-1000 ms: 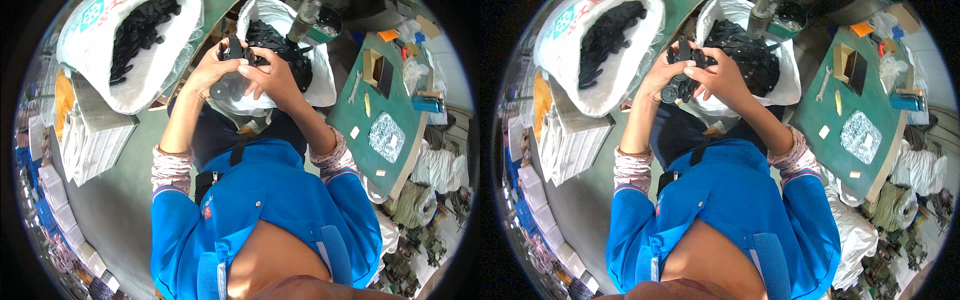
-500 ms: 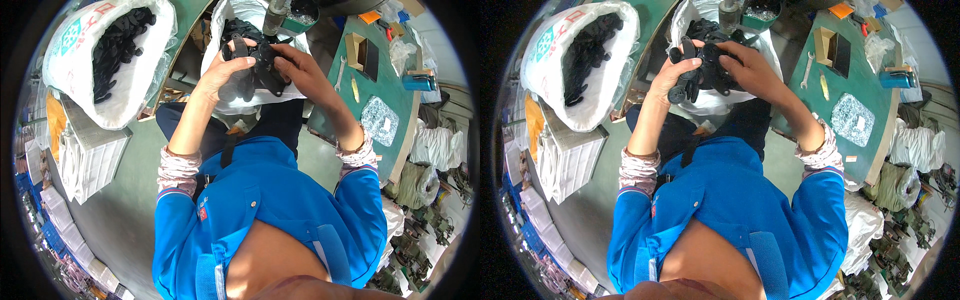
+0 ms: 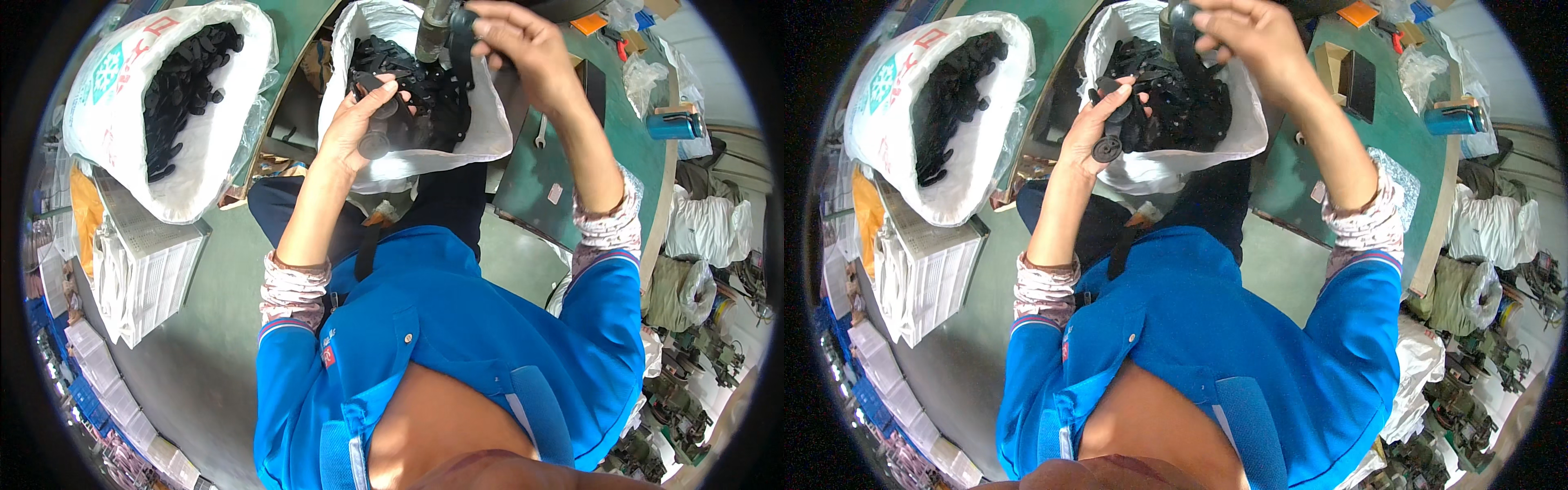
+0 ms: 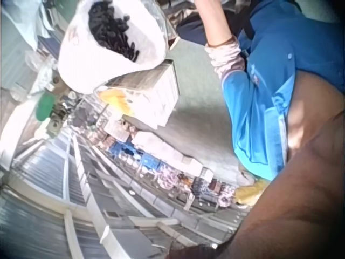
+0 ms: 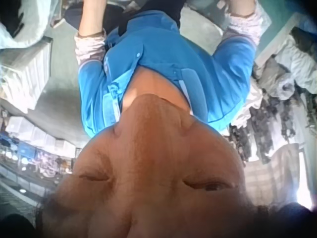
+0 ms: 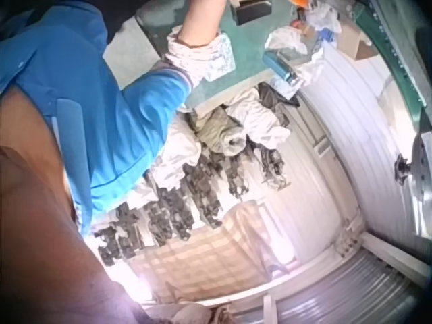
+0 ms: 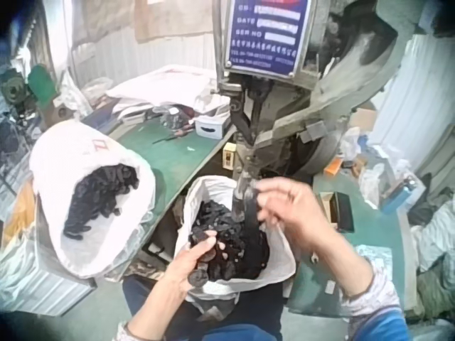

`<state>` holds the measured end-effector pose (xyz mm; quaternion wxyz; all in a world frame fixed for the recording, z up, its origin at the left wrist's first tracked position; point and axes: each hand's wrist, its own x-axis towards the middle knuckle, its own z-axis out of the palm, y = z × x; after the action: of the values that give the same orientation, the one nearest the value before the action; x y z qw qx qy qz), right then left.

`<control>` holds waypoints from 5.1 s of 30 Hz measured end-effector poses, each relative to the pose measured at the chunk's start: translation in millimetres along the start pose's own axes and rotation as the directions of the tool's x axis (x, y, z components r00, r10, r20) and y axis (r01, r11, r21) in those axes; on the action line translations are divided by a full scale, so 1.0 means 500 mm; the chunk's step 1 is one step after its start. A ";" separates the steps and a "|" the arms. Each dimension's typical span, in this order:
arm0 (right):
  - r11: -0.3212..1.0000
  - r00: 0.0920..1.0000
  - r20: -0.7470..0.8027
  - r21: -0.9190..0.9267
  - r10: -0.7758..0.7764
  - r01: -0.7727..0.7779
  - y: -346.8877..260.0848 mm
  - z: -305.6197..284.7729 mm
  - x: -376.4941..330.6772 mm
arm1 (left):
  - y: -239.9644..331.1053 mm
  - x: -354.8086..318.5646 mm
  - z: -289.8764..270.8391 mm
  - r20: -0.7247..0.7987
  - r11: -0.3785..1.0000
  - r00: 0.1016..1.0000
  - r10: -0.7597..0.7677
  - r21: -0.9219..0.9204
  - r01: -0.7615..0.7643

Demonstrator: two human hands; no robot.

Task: The person repeatedly picks small black plastic parts from a white sack, places them into a machine, and then transfers the processed parts into a second white sack. The person handles the parts one at a time in a repetitive cycle.

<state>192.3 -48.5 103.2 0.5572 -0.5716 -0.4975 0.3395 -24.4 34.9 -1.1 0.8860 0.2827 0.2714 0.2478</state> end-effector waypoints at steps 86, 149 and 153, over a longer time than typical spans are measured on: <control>0.962 0.961 -0.053 0.023 0.272 -0.271 -0.084 0.005 0.149 | -0.028 -0.028 0.003 0.011 0.928 0.987 0.161 -0.341 -0.147; 0.955 0.964 0.023 0.132 0.263 -0.264 -0.067 -0.001 0.161 | -0.029 -0.038 0.020 0.009 0.935 0.990 0.140 -0.330 -0.129; 0.899 0.955 0.086 0.322 0.284 -0.297 -0.032 0.029 0.119 | -0.026 -0.038 0.013 -0.034 0.893 0.974 0.225 -0.393 -0.220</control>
<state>191.8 10.4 126.7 0.5792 -0.5309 -0.3527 0.5081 -30.6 12.1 1.6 0.8921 0.1295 0.1765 0.3953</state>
